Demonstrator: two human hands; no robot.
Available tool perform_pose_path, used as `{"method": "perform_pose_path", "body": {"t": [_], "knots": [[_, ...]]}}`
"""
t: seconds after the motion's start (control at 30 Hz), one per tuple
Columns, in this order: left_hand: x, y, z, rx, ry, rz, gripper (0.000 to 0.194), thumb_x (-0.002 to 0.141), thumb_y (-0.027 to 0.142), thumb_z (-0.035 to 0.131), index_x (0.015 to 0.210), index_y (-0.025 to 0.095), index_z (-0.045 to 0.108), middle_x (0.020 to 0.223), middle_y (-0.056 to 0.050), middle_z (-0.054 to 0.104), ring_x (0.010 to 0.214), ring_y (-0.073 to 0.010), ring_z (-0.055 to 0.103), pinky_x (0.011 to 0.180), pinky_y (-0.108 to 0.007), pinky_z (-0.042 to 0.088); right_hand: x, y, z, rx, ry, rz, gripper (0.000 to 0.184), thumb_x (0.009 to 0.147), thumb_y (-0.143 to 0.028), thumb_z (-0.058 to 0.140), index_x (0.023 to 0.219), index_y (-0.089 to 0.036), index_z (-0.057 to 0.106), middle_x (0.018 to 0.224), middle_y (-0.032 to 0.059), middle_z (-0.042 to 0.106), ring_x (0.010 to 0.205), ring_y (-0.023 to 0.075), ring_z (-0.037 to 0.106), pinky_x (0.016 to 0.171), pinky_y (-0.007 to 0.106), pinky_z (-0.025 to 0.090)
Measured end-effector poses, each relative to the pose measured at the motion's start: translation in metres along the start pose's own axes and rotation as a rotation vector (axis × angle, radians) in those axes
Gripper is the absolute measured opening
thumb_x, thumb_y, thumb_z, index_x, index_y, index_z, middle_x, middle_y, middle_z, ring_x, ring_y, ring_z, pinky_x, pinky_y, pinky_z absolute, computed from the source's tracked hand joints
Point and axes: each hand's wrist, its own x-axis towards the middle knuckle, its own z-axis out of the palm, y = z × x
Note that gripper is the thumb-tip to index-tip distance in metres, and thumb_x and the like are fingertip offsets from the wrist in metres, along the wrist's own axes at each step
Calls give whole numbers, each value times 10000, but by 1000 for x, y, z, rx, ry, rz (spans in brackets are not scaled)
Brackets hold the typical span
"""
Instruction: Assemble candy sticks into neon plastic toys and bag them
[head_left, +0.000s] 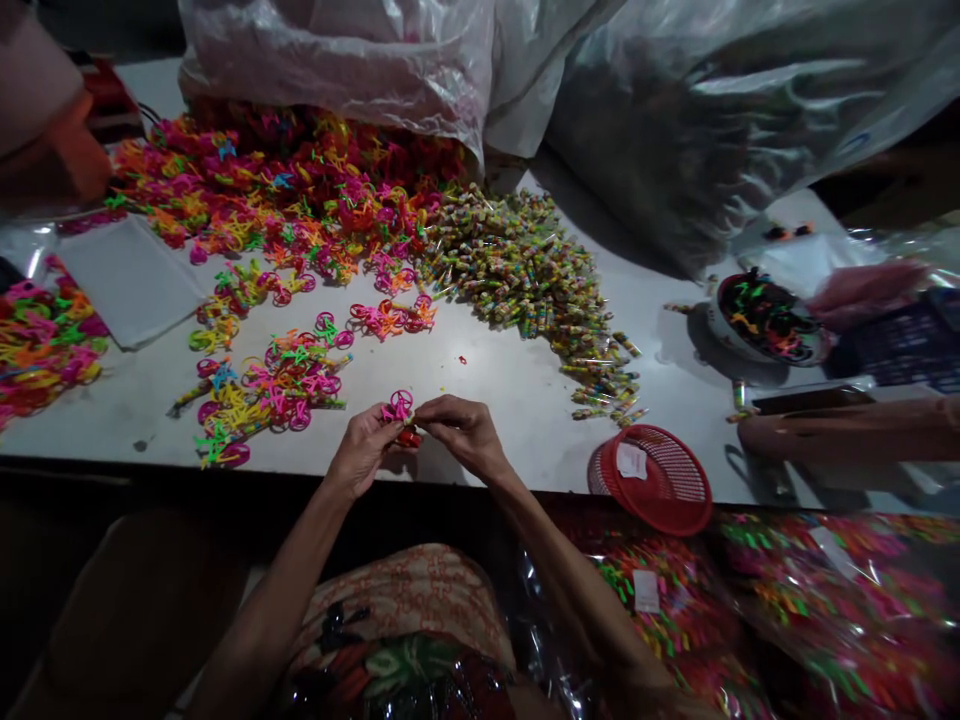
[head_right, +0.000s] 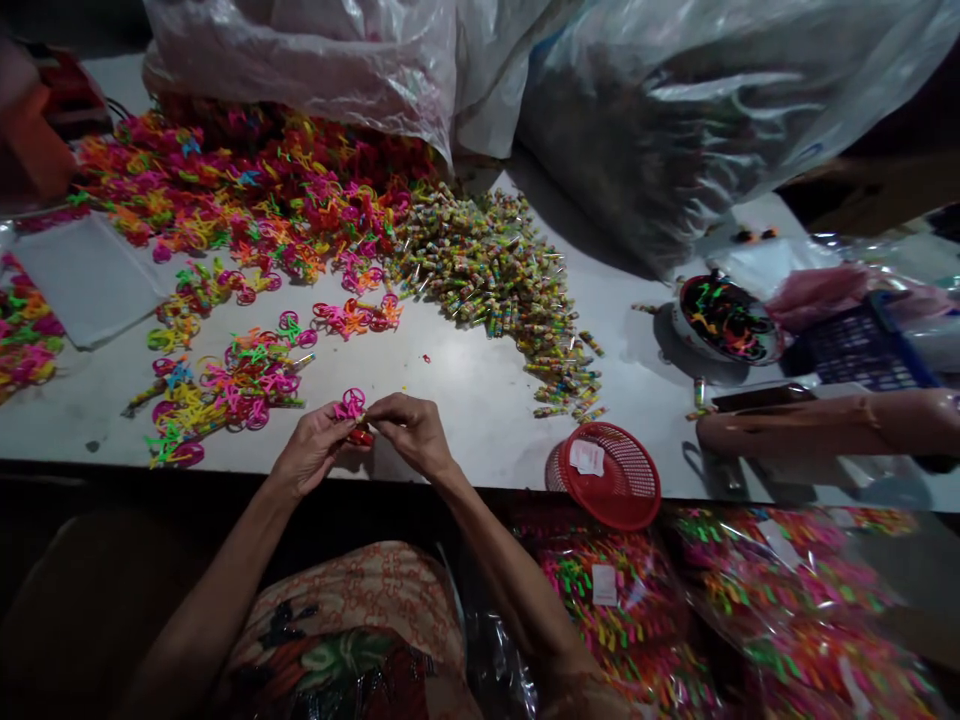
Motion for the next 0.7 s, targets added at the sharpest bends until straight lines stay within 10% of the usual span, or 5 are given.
{"method": "perform_pose_path", "body": {"t": [0.17,0.4,0.53,0.7], "knots": [[3,17,-14,281,133,77,395,607,445,726,839,160,581,627,-1,651,523,-146,615,496,-254,494,-4,1,-23,-194,24,24,336,800,-328,633,1117,-222,668,1062,72,656,771,146,656,667,268,527],[14,91,-82,1310,783,673,311,731,248,578,1022,170,654,1089,-136,661,1117,-316,551,995,-479,392,-22,-22,-163,-1454,-39,502,309,742,-112,564,1010,-204,687,1072,108,644,875,224,624,690,307,436],[58,96,-55,1490,578,701,416,752,93,482,1132,189,622,1348,-150,530,1294,-336,400,1054,-554,278,-18,-19,-178,-1750,-242,539,261,778,-60,498,917,-176,686,988,137,670,978,255,583,767,328,380],[118,75,-16,1142,194,684,387,739,29,449,1016,204,655,1231,-126,620,1313,-304,390,1118,-559,132,1,-15,-160,-1659,-111,549,279,834,-99,438,932,-168,691,952,136,679,874,232,607,675,297,360]]}}
